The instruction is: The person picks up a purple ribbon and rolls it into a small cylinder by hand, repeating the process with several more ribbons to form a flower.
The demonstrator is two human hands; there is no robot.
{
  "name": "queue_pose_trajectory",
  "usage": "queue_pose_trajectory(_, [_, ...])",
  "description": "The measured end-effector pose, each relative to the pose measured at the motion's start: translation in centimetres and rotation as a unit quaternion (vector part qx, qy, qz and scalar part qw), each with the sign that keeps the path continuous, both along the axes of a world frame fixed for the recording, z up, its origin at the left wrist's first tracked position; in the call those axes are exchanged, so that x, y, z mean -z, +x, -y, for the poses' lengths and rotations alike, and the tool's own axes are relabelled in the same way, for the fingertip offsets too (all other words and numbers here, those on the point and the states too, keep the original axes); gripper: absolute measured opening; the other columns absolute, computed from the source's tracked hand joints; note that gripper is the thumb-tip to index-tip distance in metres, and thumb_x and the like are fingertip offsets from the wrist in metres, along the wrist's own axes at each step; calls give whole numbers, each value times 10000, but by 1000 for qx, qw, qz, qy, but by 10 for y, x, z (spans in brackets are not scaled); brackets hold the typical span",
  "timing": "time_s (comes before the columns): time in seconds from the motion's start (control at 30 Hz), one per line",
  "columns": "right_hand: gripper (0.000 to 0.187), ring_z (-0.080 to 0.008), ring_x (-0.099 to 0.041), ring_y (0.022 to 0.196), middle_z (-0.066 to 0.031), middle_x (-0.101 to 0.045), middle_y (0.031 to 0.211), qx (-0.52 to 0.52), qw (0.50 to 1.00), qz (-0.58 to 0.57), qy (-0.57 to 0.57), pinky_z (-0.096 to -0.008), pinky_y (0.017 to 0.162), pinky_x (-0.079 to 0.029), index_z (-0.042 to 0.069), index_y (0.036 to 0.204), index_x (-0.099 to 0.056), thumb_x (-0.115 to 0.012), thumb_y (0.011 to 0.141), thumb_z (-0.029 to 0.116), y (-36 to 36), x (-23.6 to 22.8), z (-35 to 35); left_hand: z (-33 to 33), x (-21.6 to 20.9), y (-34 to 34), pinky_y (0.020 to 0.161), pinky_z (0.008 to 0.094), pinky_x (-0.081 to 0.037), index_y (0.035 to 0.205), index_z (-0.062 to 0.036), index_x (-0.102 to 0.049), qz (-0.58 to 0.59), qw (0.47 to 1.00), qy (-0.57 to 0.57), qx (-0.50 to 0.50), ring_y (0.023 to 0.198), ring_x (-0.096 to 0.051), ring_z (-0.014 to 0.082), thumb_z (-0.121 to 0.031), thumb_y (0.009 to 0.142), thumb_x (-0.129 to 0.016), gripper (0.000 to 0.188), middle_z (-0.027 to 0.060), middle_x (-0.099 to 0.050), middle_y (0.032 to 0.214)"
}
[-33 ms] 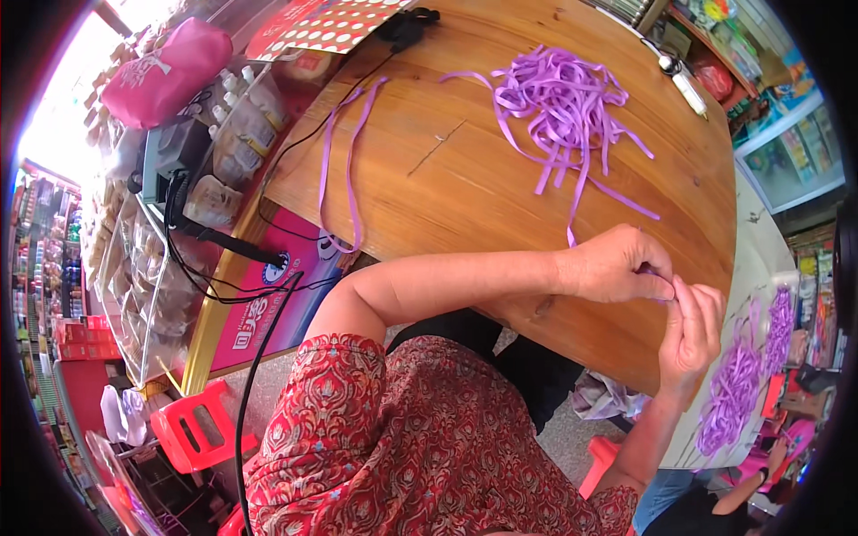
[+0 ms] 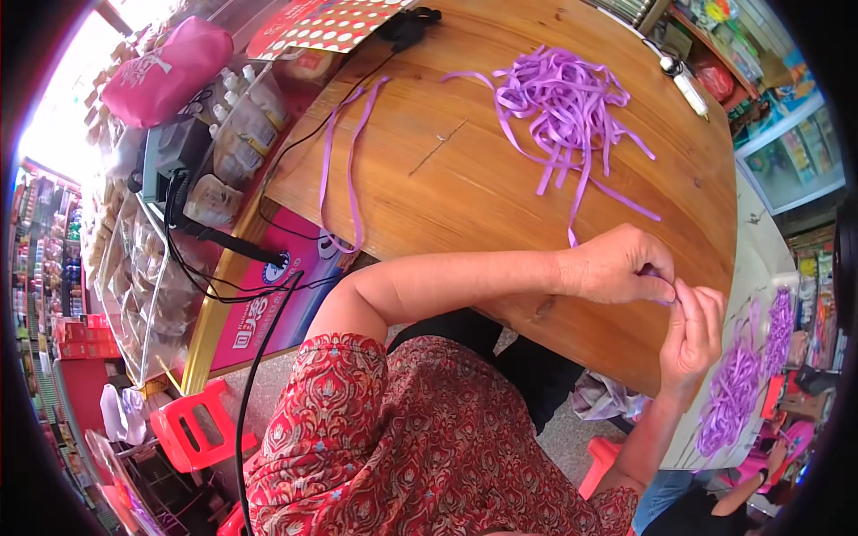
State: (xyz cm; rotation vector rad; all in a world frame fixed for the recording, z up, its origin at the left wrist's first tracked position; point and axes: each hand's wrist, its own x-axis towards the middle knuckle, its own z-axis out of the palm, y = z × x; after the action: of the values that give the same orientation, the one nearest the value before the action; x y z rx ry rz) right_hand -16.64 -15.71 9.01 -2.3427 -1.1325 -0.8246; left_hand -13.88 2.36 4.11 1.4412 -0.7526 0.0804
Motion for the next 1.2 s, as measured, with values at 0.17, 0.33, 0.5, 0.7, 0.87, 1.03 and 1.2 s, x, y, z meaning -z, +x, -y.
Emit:
queue_pose_trajectory(0.17, [149,-273,-555,785,-120,-579,820,16,1000,0,12,-369,696,-444,-41,938,-635,-635,791,-69,0,0,18,-16,-4,4,599,288,-473,838,-10,-651,45,999,24,-17,667,-588,152,-78,798,-708,97,66,-619,742])
queue_pose_trajectory(0.33, [136,-208,-551,827,-105,-588,894,82,978,-84,171,-310,750,-443,-52,968,-614,-537,857,-66,6,5,81,-54,-10,9,559,270,-452,781,-19,-632,62,995,56,-63,646,-572,127,-72,787,-706,91,55,-595,709])
queue_pose_trajectory(0.5, [162,-135,-540,881,-65,-602,973,198,907,-155,337,-270,803,-436,-46,1037,-623,-524,923,12,8,13,176,-85,-15,13,573,274,-461,775,-13,-626,88,987,82,-110,653,-580,122,-81,790,-703,104,53,-601,713])
queue_pose_trajectory(0.7, [264,-134,-543,940,-69,-616,1042,210,858,-124,452,-256,853,-405,-64,1141,-601,-559,935,96,1,8,286,-107,-21,14,568,258,-481,751,-16,-633,95,979,81,-164,630,-596,113,-78,774,-708,100,47,-622,692])
queue_pose_trajectory(0.87, [290,-128,-536,951,-65,-614,1054,261,851,-131,436,-257,839,-397,-49,1159,-604,-575,926,121,-22,14,342,-120,-22,13,566,238,-479,769,-12,-638,58,976,98,-188,645,-592,81,-67,795,-701,87,18,-628,705])
queue_pose_trajectory(1.03, [295,-125,-536,923,-54,-606,1020,300,829,-141,450,-262,824,-400,-34,1159,-615,-589,915,130,-36,20,365,-133,-15,11,667,231,-485,836,-26,-663,-25,977,92,-191,747,-600,73,-62,831,-674,38,22,-650,783])
queue_pose_trajectory(1.2, [272,-136,-537,858,-69,-614,951,185,812,-136,537,-248,786,-416,-62,1125,-608,-614,903,94,-42,26,388,-151,-1,12,667,204,-460,900,-17,-651,-61,975,9,-213,736,-559,43,-69,852,-679,76,-11,-624,803])
